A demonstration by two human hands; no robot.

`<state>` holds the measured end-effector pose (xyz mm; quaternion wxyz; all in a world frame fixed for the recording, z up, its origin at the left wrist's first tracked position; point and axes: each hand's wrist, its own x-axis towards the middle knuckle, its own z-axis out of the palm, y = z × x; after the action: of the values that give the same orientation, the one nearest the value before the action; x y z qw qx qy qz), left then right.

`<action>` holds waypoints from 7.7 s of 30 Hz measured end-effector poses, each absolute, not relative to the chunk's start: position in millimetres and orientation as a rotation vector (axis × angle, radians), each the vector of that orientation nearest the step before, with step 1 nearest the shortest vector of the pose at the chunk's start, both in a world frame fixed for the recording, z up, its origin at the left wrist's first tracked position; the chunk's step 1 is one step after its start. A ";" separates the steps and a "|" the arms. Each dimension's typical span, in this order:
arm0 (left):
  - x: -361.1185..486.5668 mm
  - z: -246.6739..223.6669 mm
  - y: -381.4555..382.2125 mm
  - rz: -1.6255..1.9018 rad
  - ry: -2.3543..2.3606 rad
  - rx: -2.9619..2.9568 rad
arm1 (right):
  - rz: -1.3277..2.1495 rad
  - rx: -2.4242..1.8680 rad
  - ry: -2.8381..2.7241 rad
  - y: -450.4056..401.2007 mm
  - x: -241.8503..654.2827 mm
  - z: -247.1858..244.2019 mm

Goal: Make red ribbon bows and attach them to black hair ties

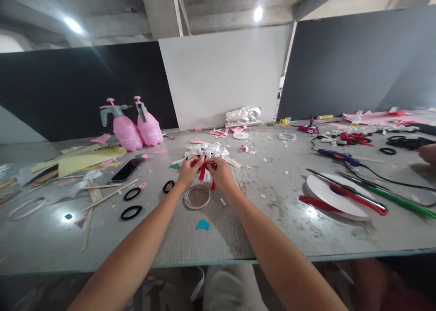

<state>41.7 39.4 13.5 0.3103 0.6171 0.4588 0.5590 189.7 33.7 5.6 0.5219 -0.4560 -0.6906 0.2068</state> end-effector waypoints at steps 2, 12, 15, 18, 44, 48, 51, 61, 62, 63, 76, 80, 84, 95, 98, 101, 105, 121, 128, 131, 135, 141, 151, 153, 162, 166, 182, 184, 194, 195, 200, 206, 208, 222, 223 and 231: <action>42.0 14.2 40.5 1.471 1.156 1.576 | 0.542 -1.100 -1.607 34.6 189.8 6.0; 41.0 16.0 44.7 1.590 1.122 1.315 | 0.805 -1.092 -1.473 36.5 189.2 7.1; 38.4 12.8 48.1 1.630 1.136 1.355 | 0.847 -1.084 -1.461 35.0 188.4 8.7; 35.4 8.0 52.9 1.690 1.110 1.424 | 0.892 -1.070 -1.463 33.6 187.5 10.2; 37.3 12.2 49.1 1.634 0.974 1.297 | 0.801 -1.090 -1.510 34.4 188.9 8.3; 37.2 11.0 50.2 1.654 1.003 1.324 | 0.766 -1.079 -1.531 34.6 189.2 6.8; 37.4 10.7 50.7 1.647 0.991 1.341 | 0.755 -1.057 -1.548 35.2 188.9 5.7; 31.6 17.4 44.4 1.591 0.969 1.542 | 1.021 -0.992 -1.311 35.8 188.3 8.6; 31.1 16.7 44.3 1.575 0.988 1.577 | 1.041 -0.990 -1.300 36.5 188.1 7.5; 31.0 15.8 44.5 1.556 1.008 1.606 | 1.060 -0.986 -1.297 37.4 187.8 6.3; 35.4 10.6 46.5 1.478 1.073 1.640 | 0.600 -1.066 -1.691 32.1 188.7 6.5; 36.1 10.4 45.8 1.470 1.038 1.589 | 0.672 -1.084 -1.673 32.7 187.6 6.5; 36.4 10.2 47.1 1.489 1.009 1.402 | 0.928 -1.084 -1.547 29.3 187.5 10.8; 32.8 11.6 48.4 1.471 1.023 1.280 | 1.232 -0.975 -1.350 28.8 183.9 9.5; 33.1 12.7 45.3 1.379 1.023 1.261 | 1.072 -0.985 -1.401 33.7 184.4 5.8; 35.6 12.2 43.3 1.278 1.046 1.292 | 0.895 -0.995 -1.485 36.7 186.0 2.0; 38.2 9.4 45.5 1.306 1.096 1.287 | 0.800 -0.995 -1.525 37.0 187.5 -0.2; 37.7 10.0 43.1 1.251 1.029 1.270 | 0.860 -1.073 -1.514 32.7 186.8 5.2; 37.7 8.0 43.1 1.252 1.019 1.334 | 0.822 -1.180 -1.546 35.7 189.4 4.8; 38.2 7.8 42.9 1.258 1.033 1.327 | 0.833 -1.166 -1.551 33.4 189.6 7.2; 40.6 8.3 41.6 1.242 1.043 1.331 | 0.894 -1.100 -1.584 29.6 188.3 10.3; 42.9 7.8 42.0 1.321 1.037 1.272 | 0.969 -1.008 -1.457 30.8 184.6 10.6; 43.2 11.8 37.9 1.346 1.020 1.326 | 0.852 -0.980 -1.413 34.1 187.1 8.9; 43.8 12.7 36.6 1.338 1.035 1.356 | 0.874 -0.993 -1.398 34.0 187.3 9.2; 43.2 13.2 36.3 1.387 1.067 1.481 | 1.089 -0.894 -1.202 31.6 187.7 10.3; 42.5 14.6 35.9 1.375 1.074 1.528 | 1.174 -0.896 -1.052 28.8 188.2 14.1; 42.4 20.1 30.5 1.317 0.954 1.699 | 1.049 -0.866 -1.282 31.9 187.9 9.7; 42.7 21.4 28.6 1.310 0.949 1.713 | 1.005 -0.893 -1.316 32.1 187.7 9.3; 41.5 21.6 29.5 1.188 1.022 1.695 | 1.078 -0.879 -1.157 31.7 185.8 6.9; 41.7 21.2 29.8 1.188 1.016 1.687 | 1.094 -0.874 -1.122 31.5 185.8 7.5; 43.9 20.1 30.0 1.204 0.956 1.561 | 1.110 -0.869 -1.029 31.3 188.6 12.4; 44.0 18.3 32.4 1.220 0.965 1.424 | 1.048 -0.890 -1.022 31.7 191.1 13.7; 43.7 17.3 34.1 1.263 0.968 1.423 | 1.035 -0.903 -1.045 32.1 190.6 12.4; 54.0 5.0 42.8 1.587 0.979 1.082 | 0.724 -0.998 -1.195 30.5 183.7 6.4; 55.1 2.9 43.6 1.594 0.989 1.072 | 0.720 -0.991 -1.170 30.1 182.7 6.2; 63.4 7.5 39.1 1.606 0.937 0.971 | 0.945 -0.844 -0.875 26.6 175.2 8.0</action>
<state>63.4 39.1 7.5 0.4986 0.4012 0.3872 0.6637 175.2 26.6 8.0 0.7180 -0.3815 -0.3955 0.4272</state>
